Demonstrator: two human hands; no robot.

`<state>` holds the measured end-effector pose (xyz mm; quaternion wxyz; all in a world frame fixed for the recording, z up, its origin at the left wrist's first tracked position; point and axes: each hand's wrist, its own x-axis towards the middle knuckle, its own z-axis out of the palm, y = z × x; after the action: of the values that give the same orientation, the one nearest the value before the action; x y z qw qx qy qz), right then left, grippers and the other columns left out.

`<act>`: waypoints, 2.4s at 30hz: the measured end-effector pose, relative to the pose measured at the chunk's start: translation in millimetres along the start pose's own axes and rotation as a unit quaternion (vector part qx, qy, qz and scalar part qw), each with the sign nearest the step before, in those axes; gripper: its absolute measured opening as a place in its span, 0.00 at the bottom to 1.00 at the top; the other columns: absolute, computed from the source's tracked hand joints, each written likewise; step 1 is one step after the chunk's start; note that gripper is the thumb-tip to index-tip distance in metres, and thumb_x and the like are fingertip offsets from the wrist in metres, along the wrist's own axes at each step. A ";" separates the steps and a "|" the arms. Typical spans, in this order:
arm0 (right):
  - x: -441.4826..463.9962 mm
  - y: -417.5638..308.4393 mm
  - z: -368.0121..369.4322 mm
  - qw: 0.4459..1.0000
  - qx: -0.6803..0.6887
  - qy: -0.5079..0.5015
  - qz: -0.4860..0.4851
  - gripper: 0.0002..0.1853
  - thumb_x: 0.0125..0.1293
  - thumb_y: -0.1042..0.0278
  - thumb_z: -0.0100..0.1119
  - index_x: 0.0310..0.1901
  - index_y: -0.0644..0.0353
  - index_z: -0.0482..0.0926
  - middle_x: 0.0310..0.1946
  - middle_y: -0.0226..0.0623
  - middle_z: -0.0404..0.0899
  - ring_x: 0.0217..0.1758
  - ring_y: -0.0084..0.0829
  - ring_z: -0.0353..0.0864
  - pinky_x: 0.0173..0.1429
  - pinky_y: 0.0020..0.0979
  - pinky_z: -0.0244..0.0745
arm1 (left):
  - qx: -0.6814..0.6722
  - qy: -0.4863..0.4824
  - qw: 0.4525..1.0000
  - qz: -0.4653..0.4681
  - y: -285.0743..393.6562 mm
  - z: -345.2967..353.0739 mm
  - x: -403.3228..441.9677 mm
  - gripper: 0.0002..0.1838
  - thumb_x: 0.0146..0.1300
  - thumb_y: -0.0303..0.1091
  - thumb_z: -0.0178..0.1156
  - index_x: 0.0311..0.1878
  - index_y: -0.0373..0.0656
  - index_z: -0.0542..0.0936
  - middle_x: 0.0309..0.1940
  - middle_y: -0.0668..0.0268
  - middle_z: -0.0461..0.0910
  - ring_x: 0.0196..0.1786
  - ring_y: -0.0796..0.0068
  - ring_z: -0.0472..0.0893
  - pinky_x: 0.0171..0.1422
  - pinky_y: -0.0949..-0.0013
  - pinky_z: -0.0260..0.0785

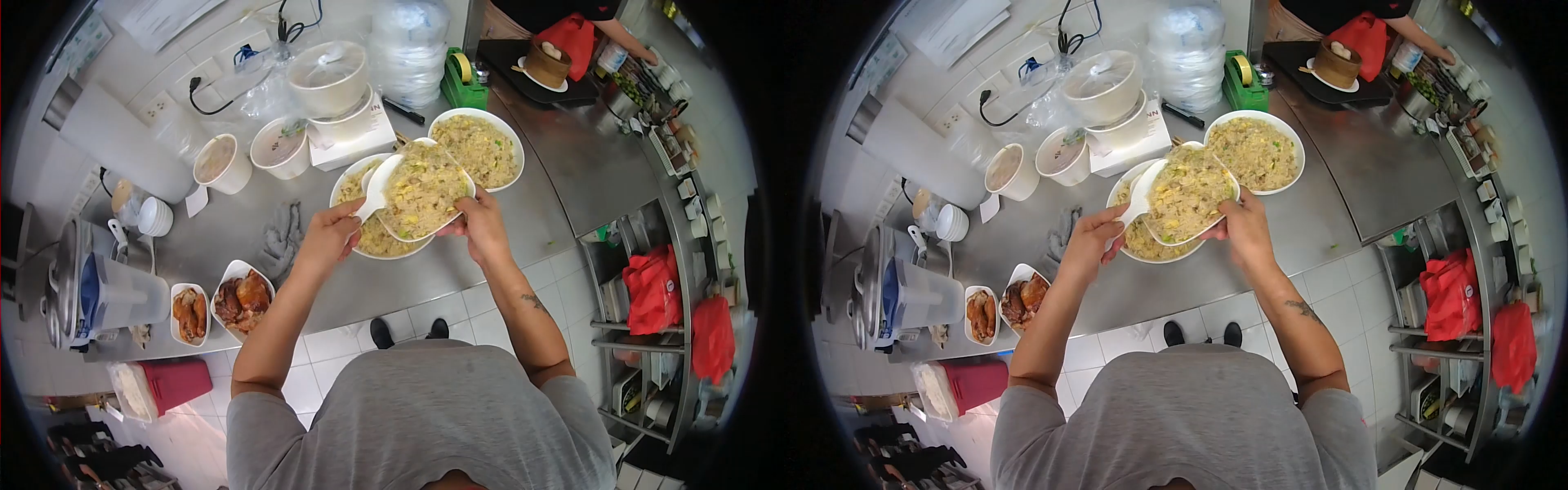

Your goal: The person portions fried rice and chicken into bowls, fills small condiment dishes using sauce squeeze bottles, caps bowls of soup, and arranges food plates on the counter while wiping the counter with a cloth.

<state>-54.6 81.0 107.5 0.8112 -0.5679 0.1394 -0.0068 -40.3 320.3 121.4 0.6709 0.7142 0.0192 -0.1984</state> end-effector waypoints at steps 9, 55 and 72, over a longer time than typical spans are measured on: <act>11.7 -3.6 -21.8 0.997 0.058 0.039 -0.024 0.19 0.56 0.80 0.41 0.50 0.80 0.66 0.28 0.47 0.77 0.10 0.19 0.64 0.23 0.32 0.83 | -0.057 -0.015 0.998 -0.003 10.8 -7.7 24.9 0.22 0.59 0.27 0.51 0.58 0.36 0.73 0.19 0.70 0.70 0.18 0.83 0.66 0.17 0.79 0.52; -79.3 21.6 -141.7 0.976 0.102 0.183 -0.055 0.19 0.56 0.79 0.44 0.51 0.71 0.71 0.28 0.34 0.76 0.12 0.15 0.59 0.25 0.25 0.77 | 0.022 0.047 0.997 0.051 5.7 54.5 122.0 0.24 0.57 0.24 0.49 0.59 0.32 0.70 0.22 0.63 0.73 0.23 0.76 0.72 0.23 0.74 0.62; -76.2 10.3 -158.1 0.974 0.101 0.194 -0.060 0.16 0.57 0.80 0.43 0.48 0.70 0.71 0.29 0.33 0.76 0.12 0.15 0.59 0.21 0.21 0.68 | 0.593 0.049 0.672 0.442 -34.2 181.0 147.1 0.34 0.52 0.23 0.53 0.67 0.45 0.64 0.36 0.54 0.72 0.35 0.56 0.78 0.36 0.58 0.73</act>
<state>-166.3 -47.8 64.7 0.8200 -0.4782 0.2584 -0.1794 38.4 113.7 39.6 0.1137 0.8957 -0.3872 0.1866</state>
